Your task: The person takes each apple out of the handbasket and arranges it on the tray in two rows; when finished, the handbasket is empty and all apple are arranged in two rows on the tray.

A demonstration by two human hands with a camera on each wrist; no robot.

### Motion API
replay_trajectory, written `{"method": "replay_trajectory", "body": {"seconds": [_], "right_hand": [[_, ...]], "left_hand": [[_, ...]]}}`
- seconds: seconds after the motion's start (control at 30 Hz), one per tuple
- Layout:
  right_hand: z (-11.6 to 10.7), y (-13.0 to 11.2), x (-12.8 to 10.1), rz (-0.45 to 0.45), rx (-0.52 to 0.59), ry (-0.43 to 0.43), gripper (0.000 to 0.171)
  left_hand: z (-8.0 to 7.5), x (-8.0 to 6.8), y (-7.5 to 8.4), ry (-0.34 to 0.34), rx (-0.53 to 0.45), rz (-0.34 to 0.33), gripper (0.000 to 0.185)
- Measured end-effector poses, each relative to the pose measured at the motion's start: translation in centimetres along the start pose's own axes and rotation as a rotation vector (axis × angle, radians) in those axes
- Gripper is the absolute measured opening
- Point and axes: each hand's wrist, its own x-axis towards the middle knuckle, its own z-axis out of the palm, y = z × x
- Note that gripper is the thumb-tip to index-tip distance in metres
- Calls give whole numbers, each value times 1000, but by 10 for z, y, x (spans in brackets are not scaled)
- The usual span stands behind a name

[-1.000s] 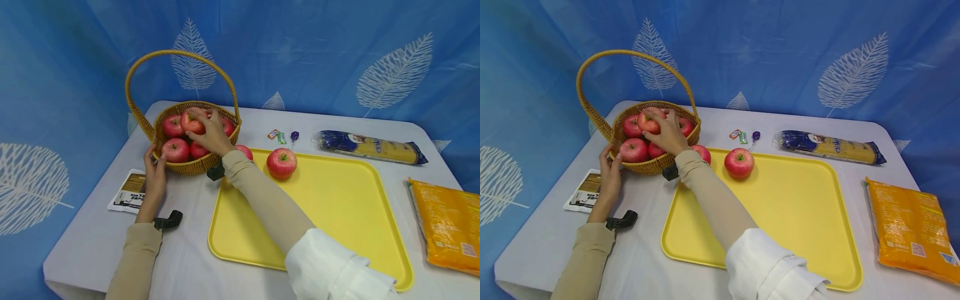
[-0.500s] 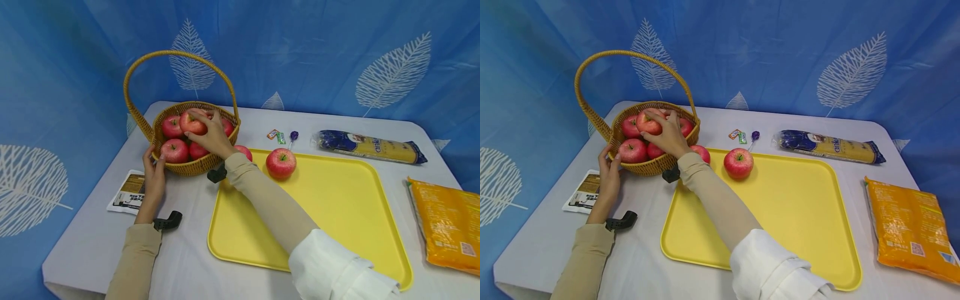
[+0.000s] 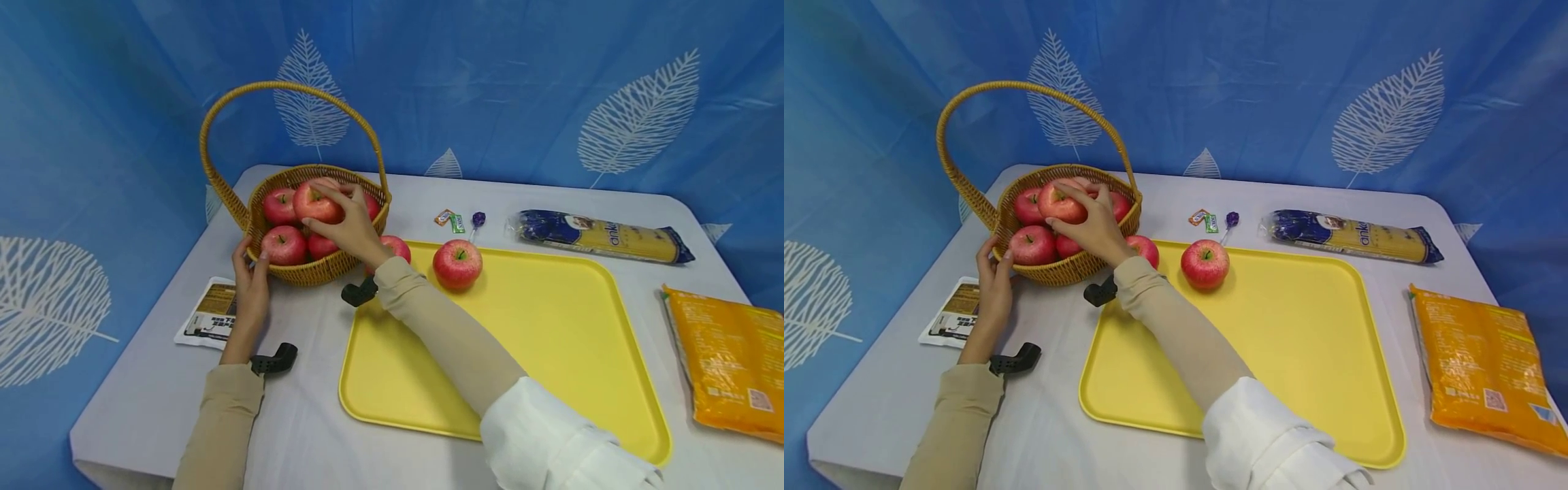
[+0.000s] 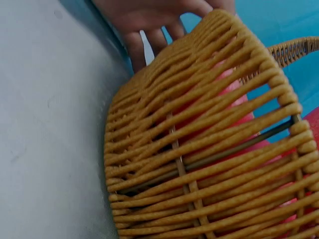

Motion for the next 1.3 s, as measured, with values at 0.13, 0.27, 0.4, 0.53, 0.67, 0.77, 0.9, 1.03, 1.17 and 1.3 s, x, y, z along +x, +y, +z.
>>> {"method": "replay_trajectory", "body": {"seconds": [0.13,0.27,0.4,0.53,0.67,0.77,0.9,1.03,1.17,1.3], "right_hand": [[-2,0,-4,16,40,7,56],[-7,-2,-12,26,89,15,57],[-13,-4,-20,14,101,36,57],[-19,-6,-26,-12,97,40,56],[-27,-9,-32,-58,88,29,55],[-34,-10,-36,-78,74,18,54],[-46,-12,-40,-110,69,-1,54],[-59,-12,-46,-165,49,1,56],[-77,-16,-54,-178,37,6,56],[-100,-27,-66,-152,34,13,55]], "left_hand": [[1,0,-1,3,-3,2,51],[3,-1,-1,4,-7,-9,51],[5,-1,-2,3,-3,-12,51],[5,-1,-4,14,12,-14,50],[3,0,-5,8,8,-25,50],[2,1,-5,2,-2,-23,50],[1,1,-4,19,-6,-23,50],[2,0,-3,24,-14,-20,50],[2,0,-3,22,-12,-12,50],[2,0,-4,15,-7,-20,50]]}}
